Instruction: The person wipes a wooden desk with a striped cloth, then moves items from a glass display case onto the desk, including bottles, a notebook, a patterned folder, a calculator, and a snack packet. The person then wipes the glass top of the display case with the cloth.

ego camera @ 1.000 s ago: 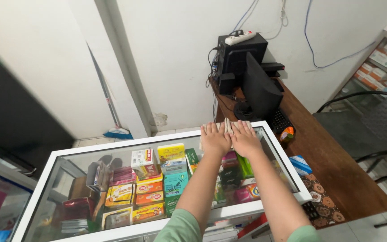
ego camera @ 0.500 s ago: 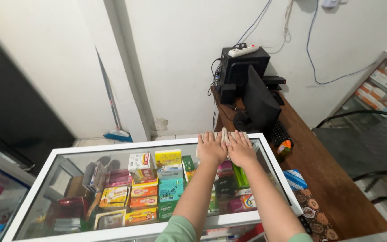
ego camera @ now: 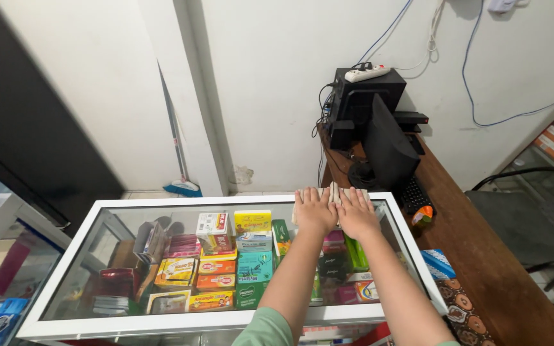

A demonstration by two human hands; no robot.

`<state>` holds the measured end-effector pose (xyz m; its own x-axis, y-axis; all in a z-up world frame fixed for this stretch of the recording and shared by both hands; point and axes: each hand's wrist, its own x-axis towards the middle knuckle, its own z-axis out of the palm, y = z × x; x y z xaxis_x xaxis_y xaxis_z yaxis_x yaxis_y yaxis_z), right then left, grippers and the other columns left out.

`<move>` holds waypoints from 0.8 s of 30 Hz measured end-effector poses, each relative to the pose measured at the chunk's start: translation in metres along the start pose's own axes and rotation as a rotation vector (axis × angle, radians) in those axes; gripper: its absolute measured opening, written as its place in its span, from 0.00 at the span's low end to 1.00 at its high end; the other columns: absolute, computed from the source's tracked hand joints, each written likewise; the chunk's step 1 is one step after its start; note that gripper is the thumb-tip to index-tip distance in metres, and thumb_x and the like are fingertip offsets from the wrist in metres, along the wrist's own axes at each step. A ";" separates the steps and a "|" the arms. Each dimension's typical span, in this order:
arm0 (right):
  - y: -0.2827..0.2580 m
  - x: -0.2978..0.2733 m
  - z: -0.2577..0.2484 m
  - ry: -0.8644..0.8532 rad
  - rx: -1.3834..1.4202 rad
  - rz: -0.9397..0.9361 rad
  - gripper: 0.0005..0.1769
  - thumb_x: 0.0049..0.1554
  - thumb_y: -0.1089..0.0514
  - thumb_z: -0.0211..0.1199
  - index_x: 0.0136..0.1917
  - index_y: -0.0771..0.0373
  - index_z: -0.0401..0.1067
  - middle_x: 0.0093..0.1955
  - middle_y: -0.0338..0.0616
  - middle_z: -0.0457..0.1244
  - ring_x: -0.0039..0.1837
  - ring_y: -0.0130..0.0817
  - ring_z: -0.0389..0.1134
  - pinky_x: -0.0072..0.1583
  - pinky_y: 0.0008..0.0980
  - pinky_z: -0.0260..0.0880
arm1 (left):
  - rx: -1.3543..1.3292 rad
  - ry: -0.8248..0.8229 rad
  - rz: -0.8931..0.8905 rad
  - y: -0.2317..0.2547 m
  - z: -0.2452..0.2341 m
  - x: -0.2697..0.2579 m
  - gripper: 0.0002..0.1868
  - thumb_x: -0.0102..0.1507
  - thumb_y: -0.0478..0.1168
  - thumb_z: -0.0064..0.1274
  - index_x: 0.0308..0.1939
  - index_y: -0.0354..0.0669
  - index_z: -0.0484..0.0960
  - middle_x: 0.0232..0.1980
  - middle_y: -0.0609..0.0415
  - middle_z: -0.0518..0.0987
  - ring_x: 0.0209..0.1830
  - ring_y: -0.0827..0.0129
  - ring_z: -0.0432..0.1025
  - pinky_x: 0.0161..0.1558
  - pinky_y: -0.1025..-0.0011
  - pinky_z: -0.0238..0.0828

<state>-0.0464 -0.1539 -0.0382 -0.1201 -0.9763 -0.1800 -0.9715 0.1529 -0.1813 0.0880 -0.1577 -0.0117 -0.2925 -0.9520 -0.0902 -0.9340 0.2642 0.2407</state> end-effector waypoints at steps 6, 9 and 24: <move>-0.011 0.000 0.002 -0.003 -0.023 0.017 0.34 0.70 0.38 0.25 0.86 0.43 0.36 0.89 0.42 0.28 0.87 0.40 0.25 0.81 0.50 0.25 | -0.018 0.008 0.004 -0.010 0.003 0.000 0.34 0.71 0.54 0.16 0.81 0.57 0.53 0.80 0.45 0.55 0.83 0.53 0.40 0.78 0.46 0.21; -0.024 -0.006 0.000 0.004 -0.024 0.018 0.33 0.70 0.38 0.26 0.86 0.43 0.37 0.88 0.43 0.29 0.87 0.41 0.26 0.82 0.51 0.25 | -0.003 0.008 0.007 -0.020 0.005 0.002 0.34 0.71 0.55 0.16 0.81 0.57 0.53 0.80 0.45 0.55 0.83 0.53 0.40 0.78 0.46 0.21; -0.108 0.004 0.026 0.009 -0.016 -0.026 0.33 0.70 0.37 0.26 0.85 0.42 0.39 0.89 0.42 0.28 0.87 0.41 0.25 0.81 0.52 0.24 | -0.022 0.018 -0.011 -0.108 -0.018 -0.020 0.33 0.70 0.54 0.17 0.80 0.56 0.55 0.78 0.44 0.57 0.82 0.53 0.42 0.79 0.47 0.22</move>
<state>0.0632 -0.1704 -0.0448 -0.0960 -0.9813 -0.1670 -0.9775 0.1246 -0.1701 0.1980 -0.1699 -0.0187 -0.2782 -0.9575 -0.0760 -0.9324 0.2502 0.2608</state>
